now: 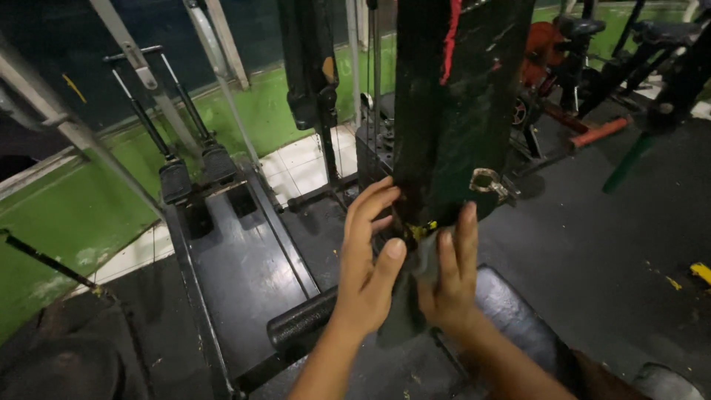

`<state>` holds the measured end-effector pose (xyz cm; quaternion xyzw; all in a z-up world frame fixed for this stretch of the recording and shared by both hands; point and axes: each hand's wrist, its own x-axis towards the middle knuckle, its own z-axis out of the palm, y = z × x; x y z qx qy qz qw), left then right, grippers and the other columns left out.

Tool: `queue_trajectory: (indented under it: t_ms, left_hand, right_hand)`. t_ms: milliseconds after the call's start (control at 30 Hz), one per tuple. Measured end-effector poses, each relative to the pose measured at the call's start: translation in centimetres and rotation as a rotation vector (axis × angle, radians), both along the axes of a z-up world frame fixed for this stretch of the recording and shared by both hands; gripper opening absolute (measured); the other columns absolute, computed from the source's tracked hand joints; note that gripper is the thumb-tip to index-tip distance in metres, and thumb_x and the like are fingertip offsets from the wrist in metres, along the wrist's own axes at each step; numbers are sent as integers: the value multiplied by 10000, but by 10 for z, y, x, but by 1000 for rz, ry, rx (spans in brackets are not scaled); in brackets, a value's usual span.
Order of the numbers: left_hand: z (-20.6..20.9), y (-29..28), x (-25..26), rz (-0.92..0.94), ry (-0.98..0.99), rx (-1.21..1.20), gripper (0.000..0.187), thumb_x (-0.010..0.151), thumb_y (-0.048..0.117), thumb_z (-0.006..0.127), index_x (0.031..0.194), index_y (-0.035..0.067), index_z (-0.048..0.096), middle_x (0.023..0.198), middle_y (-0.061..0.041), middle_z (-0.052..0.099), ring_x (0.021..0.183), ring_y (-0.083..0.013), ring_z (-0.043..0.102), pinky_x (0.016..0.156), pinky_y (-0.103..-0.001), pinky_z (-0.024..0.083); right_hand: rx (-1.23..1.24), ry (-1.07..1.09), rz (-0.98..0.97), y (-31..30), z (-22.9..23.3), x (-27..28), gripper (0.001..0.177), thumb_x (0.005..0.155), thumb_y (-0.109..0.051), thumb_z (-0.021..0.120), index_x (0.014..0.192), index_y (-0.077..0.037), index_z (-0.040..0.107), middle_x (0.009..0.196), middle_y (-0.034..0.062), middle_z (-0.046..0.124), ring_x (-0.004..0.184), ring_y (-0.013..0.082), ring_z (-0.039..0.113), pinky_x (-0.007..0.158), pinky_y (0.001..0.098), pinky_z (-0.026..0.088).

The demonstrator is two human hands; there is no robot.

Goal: Wipe down and clean various pieces of exercise equipment using a cloth.

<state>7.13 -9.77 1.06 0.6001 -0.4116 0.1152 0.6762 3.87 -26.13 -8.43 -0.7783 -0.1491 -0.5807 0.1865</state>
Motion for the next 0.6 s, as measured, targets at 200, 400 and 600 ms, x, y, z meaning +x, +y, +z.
queue_trajectory:
  t_ms: [200, 400, 600]
  left_hand:
    - [-1, 0, -1, -8, 17, 9, 668, 1079, 523, 470, 1515, 18, 463, 1623, -171, 434, 1478, -313, 502, 1209, -439, 432]
    - [0, 1, -6, -43, 40, -12, 695, 1088, 535, 484, 1537, 5, 456, 1638, -185, 422, 1501, -322, 479, 1233, -427, 414]
    - [-5, -4, -27, 172, -172, 146, 621, 1088, 453, 556, 1520, 20, 452, 1642, -224, 380, 1534, -375, 431, 1308, -478, 370]
  right_hand:
    - [28, 31, 15, -1, 122, 3, 775, 1071, -129, 616, 1700, -30, 175, 1704, 239, 44, 1613, 450, 65, 1299, 548, 141]
    - [7, -17, -159, 16, 101, 6, 679, 1159, -295, 553, 1680, -107, 160, 1745, 144, 66, 1618, 388, 92, 1323, 518, 148]
    - [-24, 83, -223, 18, -96, -14, 754, 1130, -353, 506, 1666, -33, 83, 1667, 318, 128, 1561, 545, 164, 1281, 651, 184]
